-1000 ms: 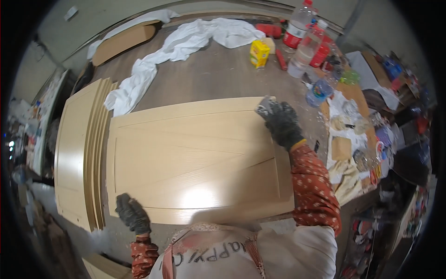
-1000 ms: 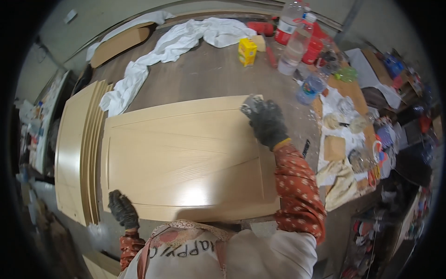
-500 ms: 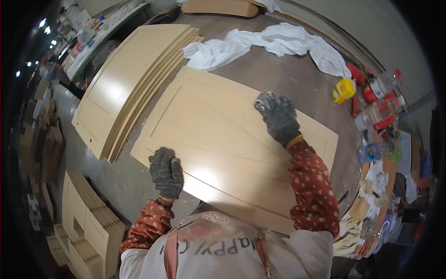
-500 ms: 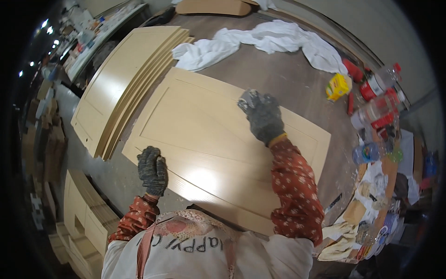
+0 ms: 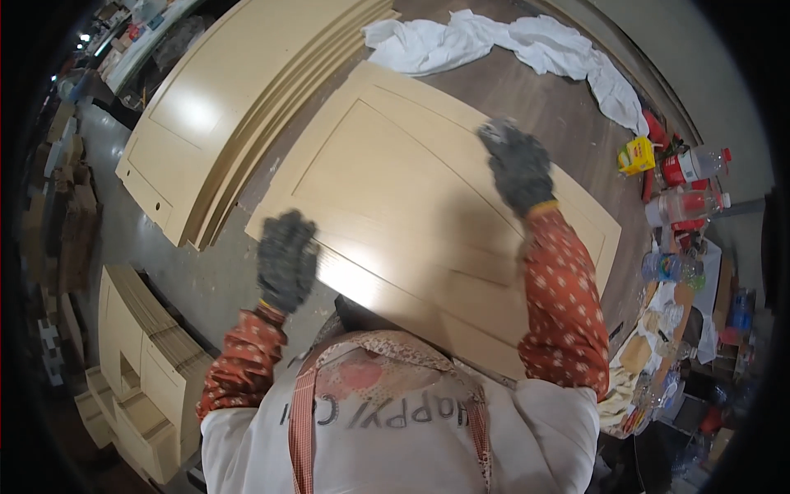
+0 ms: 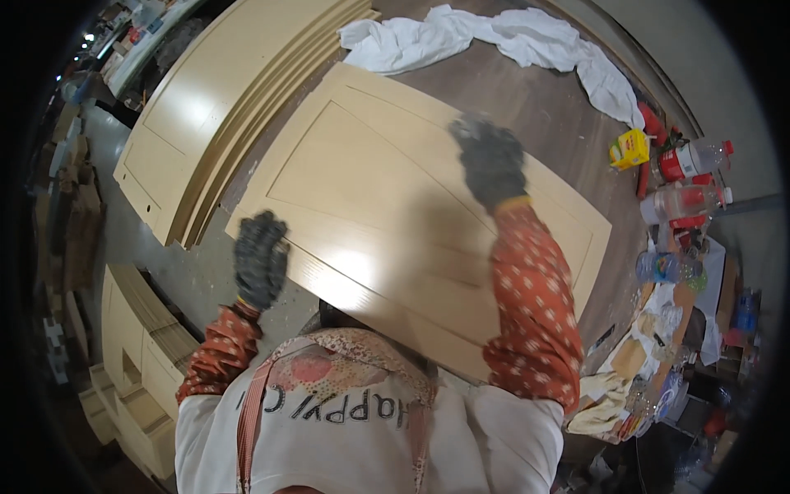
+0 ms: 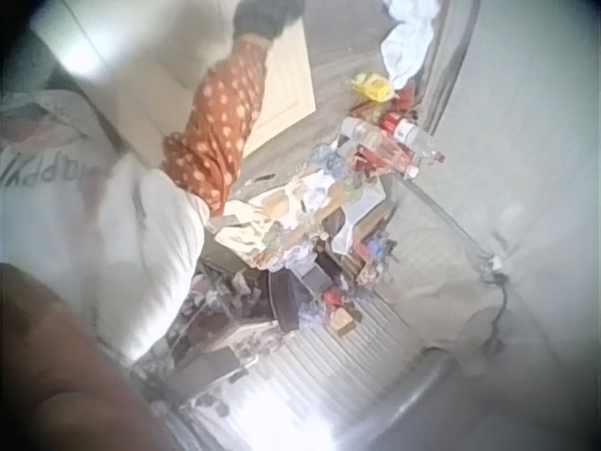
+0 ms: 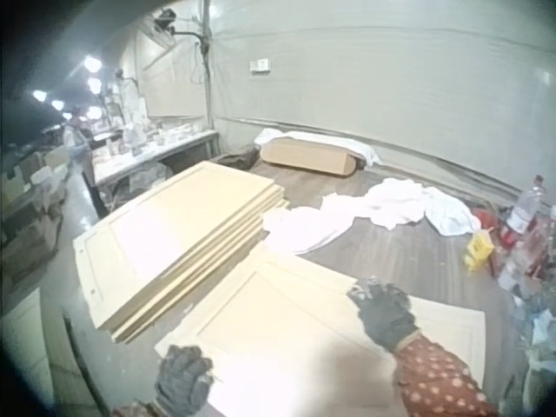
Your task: The person sands the surface and edges of wooden cabinet doors with a sanding block and wipes the dust away with a sponge.
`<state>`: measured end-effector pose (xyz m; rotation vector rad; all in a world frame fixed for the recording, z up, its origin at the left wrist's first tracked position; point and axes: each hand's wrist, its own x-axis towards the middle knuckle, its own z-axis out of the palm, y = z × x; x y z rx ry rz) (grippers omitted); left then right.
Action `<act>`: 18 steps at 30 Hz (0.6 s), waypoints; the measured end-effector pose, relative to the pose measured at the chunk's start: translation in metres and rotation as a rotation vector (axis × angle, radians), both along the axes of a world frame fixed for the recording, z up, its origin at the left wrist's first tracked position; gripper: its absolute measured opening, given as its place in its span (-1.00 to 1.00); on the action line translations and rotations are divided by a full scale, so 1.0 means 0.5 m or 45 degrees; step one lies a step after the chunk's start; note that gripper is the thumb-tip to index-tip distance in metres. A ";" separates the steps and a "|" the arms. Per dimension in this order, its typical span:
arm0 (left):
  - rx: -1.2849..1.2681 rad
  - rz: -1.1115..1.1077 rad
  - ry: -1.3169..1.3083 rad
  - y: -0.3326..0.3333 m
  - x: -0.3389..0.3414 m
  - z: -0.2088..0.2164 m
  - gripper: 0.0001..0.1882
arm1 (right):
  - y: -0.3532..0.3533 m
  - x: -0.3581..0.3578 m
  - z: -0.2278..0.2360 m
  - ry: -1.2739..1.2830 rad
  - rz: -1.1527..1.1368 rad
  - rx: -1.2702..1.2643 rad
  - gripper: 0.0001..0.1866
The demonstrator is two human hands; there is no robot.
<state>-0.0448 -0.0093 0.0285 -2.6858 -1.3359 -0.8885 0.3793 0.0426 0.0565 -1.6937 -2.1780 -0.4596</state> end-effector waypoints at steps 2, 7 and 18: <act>0.017 0.225 -0.024 0.028 -0.043 -0.013 -0.61 | -0.096 0.070 -0.003 0.053 -0.173 -0.113 -0.51; 0.105 0.396 0.150 0.069 -0.014 -0.003 -0.57 | -0.396 0.239 -0.025 0.357 -0.695 -0.098 -0.52; -0.153 -1.053 0.171 -0.189 0.466 -0.079 -0.58 | -0.687 0.096 -0.053 0.724 -1.099 0.135 -0.53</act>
